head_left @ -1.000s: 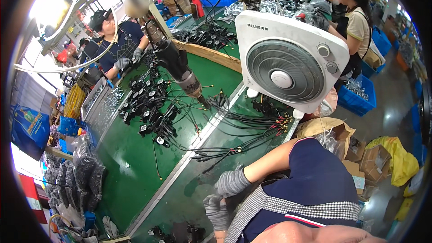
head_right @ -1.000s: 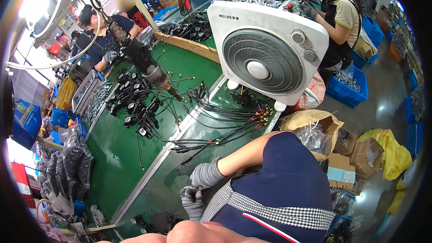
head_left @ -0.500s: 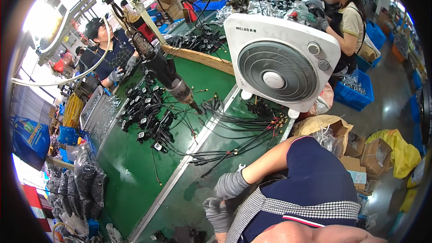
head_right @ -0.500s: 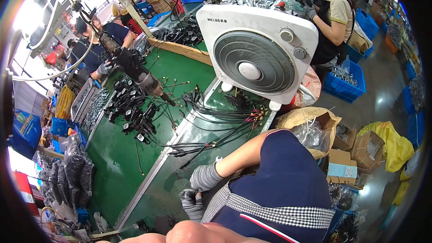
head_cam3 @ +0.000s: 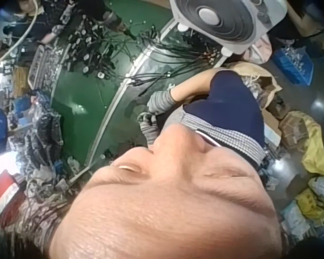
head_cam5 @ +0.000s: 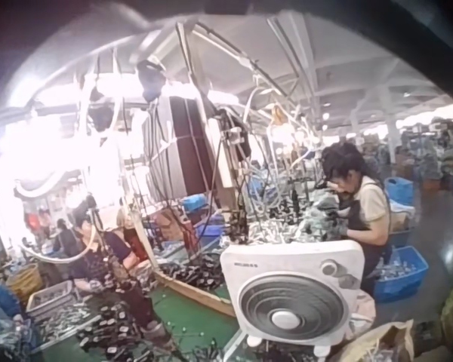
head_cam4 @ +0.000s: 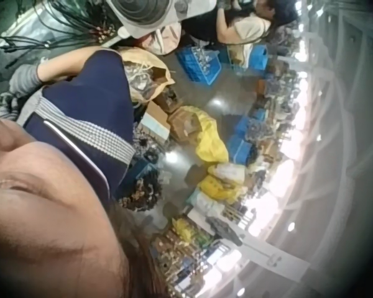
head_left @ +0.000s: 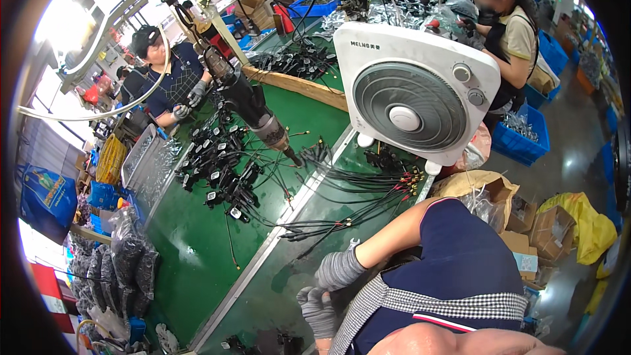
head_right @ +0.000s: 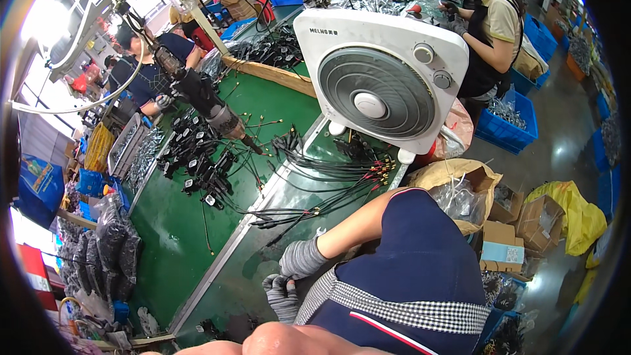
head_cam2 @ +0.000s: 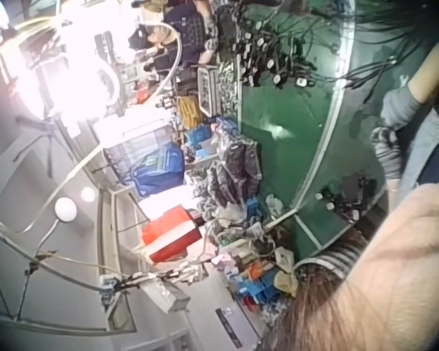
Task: Assemble electronic cooling fans by connecting cables and components at a production workbench.
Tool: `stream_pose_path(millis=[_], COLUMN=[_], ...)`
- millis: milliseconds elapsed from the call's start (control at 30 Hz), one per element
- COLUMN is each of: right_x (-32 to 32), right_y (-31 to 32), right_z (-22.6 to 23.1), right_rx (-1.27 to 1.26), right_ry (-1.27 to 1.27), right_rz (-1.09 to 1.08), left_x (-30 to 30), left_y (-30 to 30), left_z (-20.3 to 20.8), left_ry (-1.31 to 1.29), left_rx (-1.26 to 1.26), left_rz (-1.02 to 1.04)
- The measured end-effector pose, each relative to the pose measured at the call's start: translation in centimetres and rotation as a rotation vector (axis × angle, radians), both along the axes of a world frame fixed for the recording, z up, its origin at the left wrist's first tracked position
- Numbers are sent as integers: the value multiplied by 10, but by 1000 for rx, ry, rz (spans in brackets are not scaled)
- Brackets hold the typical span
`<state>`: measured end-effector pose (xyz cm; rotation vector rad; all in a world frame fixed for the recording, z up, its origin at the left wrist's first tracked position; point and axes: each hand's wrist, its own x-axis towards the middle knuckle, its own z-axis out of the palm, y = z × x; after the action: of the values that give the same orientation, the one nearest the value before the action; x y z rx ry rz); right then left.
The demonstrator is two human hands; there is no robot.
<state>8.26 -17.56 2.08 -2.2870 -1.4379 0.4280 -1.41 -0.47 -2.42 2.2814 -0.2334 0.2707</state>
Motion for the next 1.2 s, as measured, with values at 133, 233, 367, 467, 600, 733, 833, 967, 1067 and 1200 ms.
stream_pose_path(millis=[133,233,367,467,600,733,833,967,1067,1200], right_x=[0,3,10,11,9,10,14,8,12,13], right_y=[1,1,0,2,7,6,5,15,12,13], right_z=[8,10,5,-3,-13,1,-6,25,15,7], right_rx=[-36,-32,82,83,62,100,369,-71,56,153], right_ry=[42,21,-15,-14,-51,207,722,62,182,237], right_rz=[19,43,-9,-14,-2,35,109,9,78,70], left_x=[0,4,0,-2,-4,-1,-7,-2,-9,-8], left_y=[0,7,2,24,16,14,21,15,14,25], left_z=[4,1,14,-12,4,19,30,48,42,41], left_ry=[31,-41,208,462,560,543,492,730,582,705], left_rx=[38,-21,-797,-906,-907,-853,-940,-773,-908,-887], left_rz=[-19,-25,-20,-103,-89,-78,-182,80,-17,-35])
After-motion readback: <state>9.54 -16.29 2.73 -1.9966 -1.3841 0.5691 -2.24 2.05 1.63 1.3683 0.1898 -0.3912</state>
